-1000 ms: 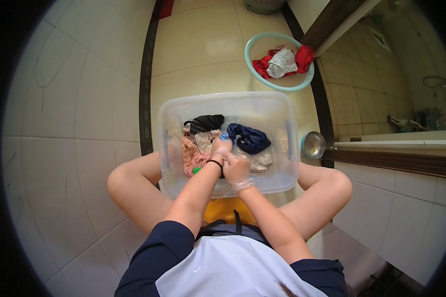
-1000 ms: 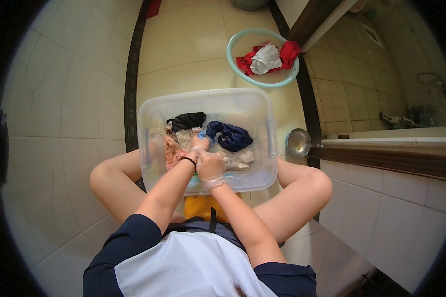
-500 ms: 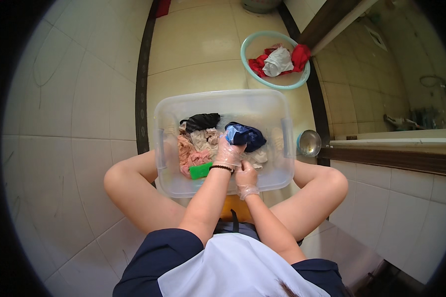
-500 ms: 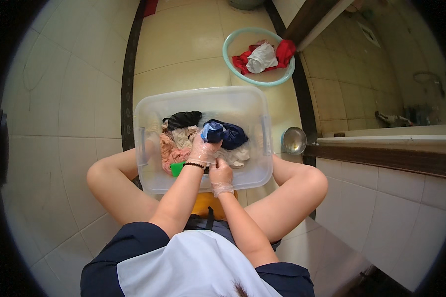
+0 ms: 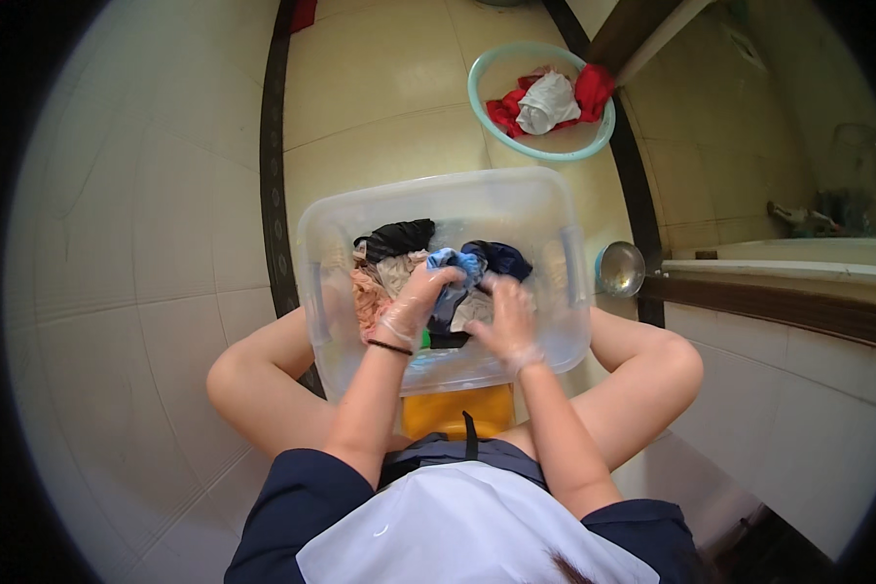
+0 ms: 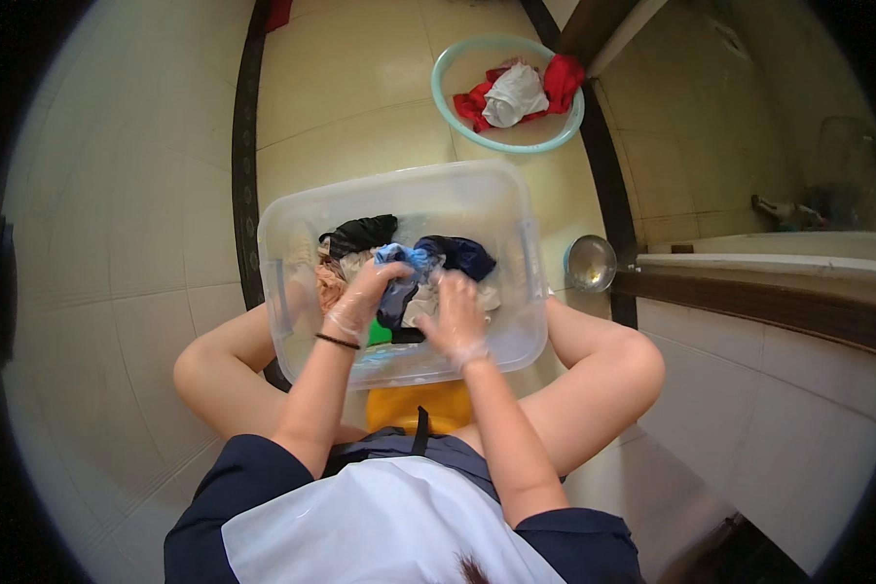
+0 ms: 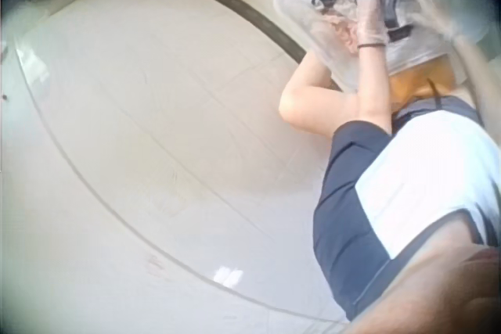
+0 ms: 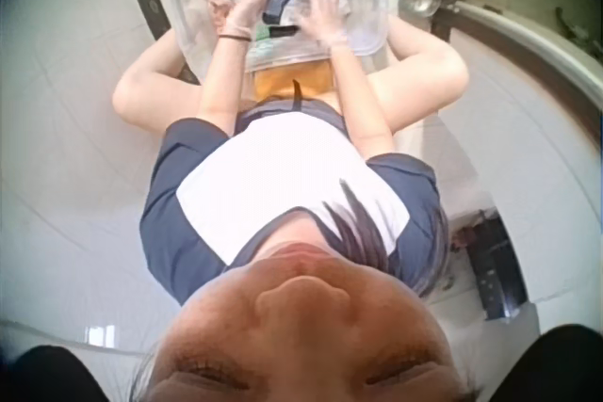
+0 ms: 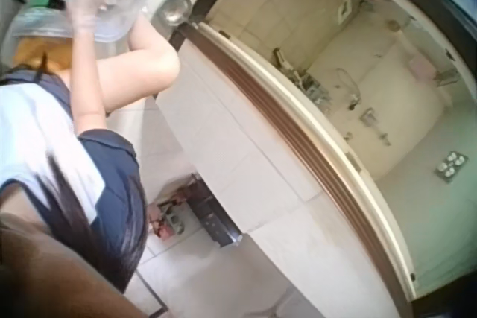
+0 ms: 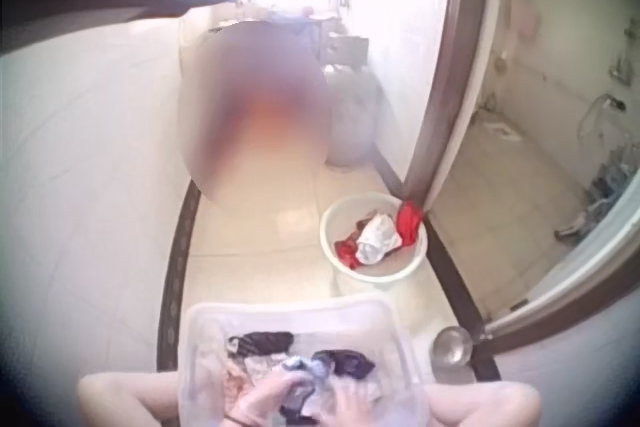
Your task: The person sits on the floor and hand-washes various garments in a clear plastic tub filled with water. They scrub the clothes using a green brush and their gloved hands, then wring out the excess water and transfer the items into a separate light blue basin.
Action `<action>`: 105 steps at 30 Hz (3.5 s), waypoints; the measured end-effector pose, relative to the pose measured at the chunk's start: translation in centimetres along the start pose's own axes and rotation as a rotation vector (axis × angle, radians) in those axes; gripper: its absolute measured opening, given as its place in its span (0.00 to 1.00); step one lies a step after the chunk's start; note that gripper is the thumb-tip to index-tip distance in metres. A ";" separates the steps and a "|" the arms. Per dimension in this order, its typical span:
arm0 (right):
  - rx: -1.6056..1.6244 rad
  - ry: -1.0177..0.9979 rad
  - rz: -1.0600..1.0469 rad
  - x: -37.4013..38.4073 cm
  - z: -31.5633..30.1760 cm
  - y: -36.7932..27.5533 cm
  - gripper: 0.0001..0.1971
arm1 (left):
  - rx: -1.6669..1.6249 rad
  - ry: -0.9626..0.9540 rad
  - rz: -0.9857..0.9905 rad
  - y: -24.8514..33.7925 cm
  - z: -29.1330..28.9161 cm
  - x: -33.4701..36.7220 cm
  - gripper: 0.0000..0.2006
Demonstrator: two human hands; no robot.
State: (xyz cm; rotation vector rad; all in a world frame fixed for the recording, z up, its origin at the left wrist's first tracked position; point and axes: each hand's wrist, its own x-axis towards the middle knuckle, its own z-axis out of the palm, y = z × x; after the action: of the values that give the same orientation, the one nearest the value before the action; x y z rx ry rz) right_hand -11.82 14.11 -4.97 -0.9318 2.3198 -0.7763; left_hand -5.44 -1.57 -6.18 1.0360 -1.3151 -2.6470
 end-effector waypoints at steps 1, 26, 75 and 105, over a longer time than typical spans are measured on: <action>-0.093 0.115 -0.041 1.8 -0.4 0.0 0.41 | 0.069 -0.127 0.004 1.4 -0.4 -0.5 0.09; -0.442 -0.277 0.356 18.9 12.6 19.5 0.14 | 1.730 -0.088 0.014 -8.1 -4.7 19.3 0.20; 0.410 0.107 0.174 12.7 6.8 1.6 0.10 | 0.603 0.014 0.469 -8.7 -7.4 14.3 0.19; -0.115 -0.442 -0.179 8.1 7.3 4.5 0.18 | 0.478 0.395 0.495 1.3 -2.7 -3.0 0.15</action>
State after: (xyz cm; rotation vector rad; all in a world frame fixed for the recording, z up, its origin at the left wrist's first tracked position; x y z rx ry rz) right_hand -14.26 8.56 -15.11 -1.2353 1.9277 -0.4484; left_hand -1.93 -3.48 -4.77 1.0211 -1.8416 -1.7140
